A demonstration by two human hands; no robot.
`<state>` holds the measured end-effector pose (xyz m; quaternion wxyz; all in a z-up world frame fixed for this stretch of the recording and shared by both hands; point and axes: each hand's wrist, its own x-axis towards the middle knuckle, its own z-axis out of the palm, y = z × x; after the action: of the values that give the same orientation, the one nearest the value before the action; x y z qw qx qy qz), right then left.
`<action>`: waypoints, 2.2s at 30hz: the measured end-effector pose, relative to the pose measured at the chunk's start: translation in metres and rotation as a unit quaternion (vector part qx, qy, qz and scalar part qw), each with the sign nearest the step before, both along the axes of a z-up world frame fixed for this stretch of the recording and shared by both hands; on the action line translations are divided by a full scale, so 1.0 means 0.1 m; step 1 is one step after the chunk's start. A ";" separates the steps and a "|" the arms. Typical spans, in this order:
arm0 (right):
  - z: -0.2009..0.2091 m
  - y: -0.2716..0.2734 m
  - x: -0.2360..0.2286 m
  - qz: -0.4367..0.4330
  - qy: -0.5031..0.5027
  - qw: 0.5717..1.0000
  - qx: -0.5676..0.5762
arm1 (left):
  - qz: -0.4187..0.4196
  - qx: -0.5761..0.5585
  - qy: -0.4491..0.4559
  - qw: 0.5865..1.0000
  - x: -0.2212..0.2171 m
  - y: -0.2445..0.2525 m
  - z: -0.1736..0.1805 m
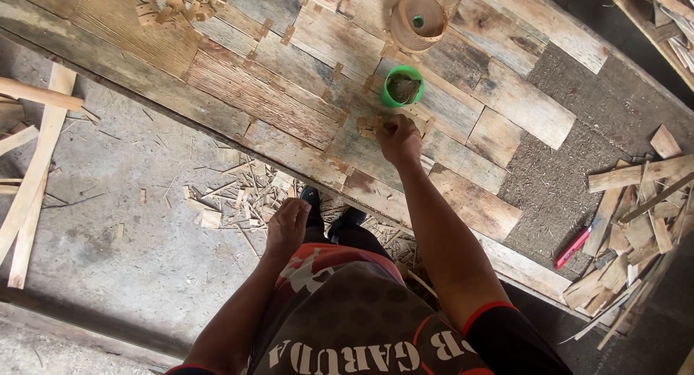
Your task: Arranging and fitting small wood slats together to form a surface.
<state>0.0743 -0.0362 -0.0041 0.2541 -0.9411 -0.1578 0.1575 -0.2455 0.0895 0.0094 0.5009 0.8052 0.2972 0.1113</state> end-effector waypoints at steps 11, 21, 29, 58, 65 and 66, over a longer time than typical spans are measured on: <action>0.02 0.00 -0.07 0.009 0.011 0.999 -0.048 | -0.020 -0.015 -0.057 0.998 0.30 0.20 0.18; 0.55 -0.12 -0.24 -0.040 -0.002 0.992 0.116 | -0.023 -0.084 -0.087 0.992 1.23 0.18 0.20; 0.91 0.02 -0.30 -0.027 0.101 0.953 0.285 | 0.010 -0.293 -0.087 0.952 2.20 0.04 0.34; 0.64 0.15 0.60 -0.124 -0.042 0.972 0.197 | 0.051 -0.024 -0.151 0.987 3.06 -0.15 0.22; 0.61 0.22 0.67 -0.137 -0.043 0.987 0.070 | 0.142 -0.043 -0.121 0.982 3.05 -0.24 0.13; 0.63 0.23 0.67 -0.135 -0.049 0.988 0.064 | 0.162 -0.087 -0.093 0.979 3.08 -0.25 0.13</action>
<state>0.1416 -0.0131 0.0592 0.3251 -0.9420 -0.0516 0.0653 0.0621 0.0648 0.0221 0.5700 0.6859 0.3845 0.2385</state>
